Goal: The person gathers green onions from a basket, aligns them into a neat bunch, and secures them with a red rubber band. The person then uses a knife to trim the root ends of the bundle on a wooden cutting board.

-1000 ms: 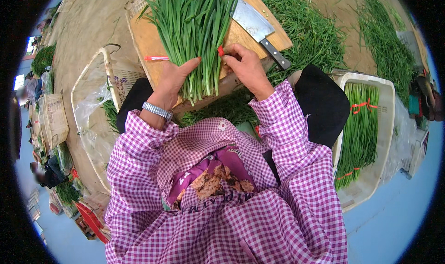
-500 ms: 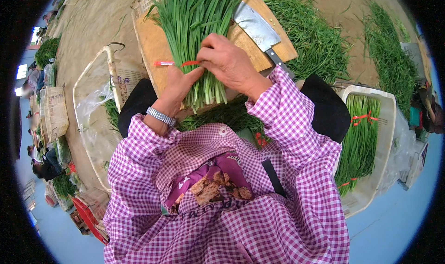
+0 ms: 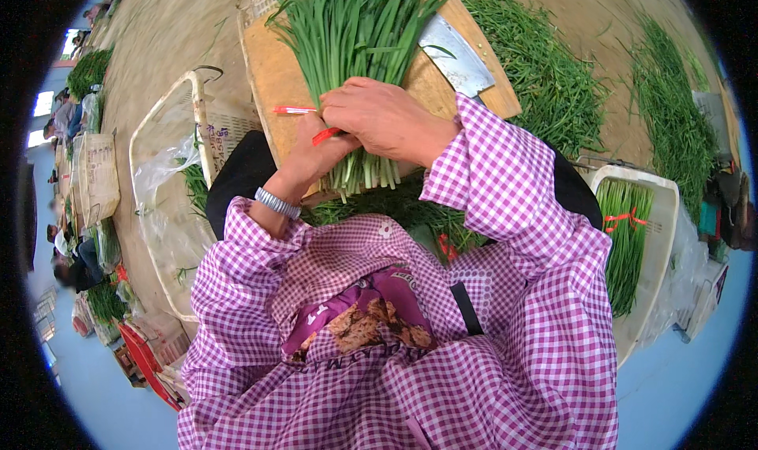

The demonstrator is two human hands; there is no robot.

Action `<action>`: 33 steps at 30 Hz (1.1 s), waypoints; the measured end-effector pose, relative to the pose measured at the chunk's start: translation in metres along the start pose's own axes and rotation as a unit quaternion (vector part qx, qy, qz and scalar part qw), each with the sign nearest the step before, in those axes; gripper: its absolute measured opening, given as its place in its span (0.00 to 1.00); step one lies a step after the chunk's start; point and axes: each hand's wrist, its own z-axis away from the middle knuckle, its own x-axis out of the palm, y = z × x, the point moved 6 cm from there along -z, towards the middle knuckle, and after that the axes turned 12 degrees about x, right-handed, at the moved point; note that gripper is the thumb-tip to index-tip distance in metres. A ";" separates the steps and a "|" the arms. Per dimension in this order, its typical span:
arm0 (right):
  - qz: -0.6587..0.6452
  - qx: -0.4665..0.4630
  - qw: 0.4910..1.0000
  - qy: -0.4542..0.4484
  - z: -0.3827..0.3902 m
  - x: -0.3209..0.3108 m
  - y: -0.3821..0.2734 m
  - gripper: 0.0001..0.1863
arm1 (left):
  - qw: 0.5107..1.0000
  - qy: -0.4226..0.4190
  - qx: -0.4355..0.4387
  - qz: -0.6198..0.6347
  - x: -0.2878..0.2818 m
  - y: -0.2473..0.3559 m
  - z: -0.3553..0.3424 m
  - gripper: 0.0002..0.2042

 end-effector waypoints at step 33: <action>-0.036 0.041 0.998 0.039 0.006 -0.009 -0.004 0.03 | 0.816 0.333 -0.245 0.404 -0.035 -0.043 0.033 0.08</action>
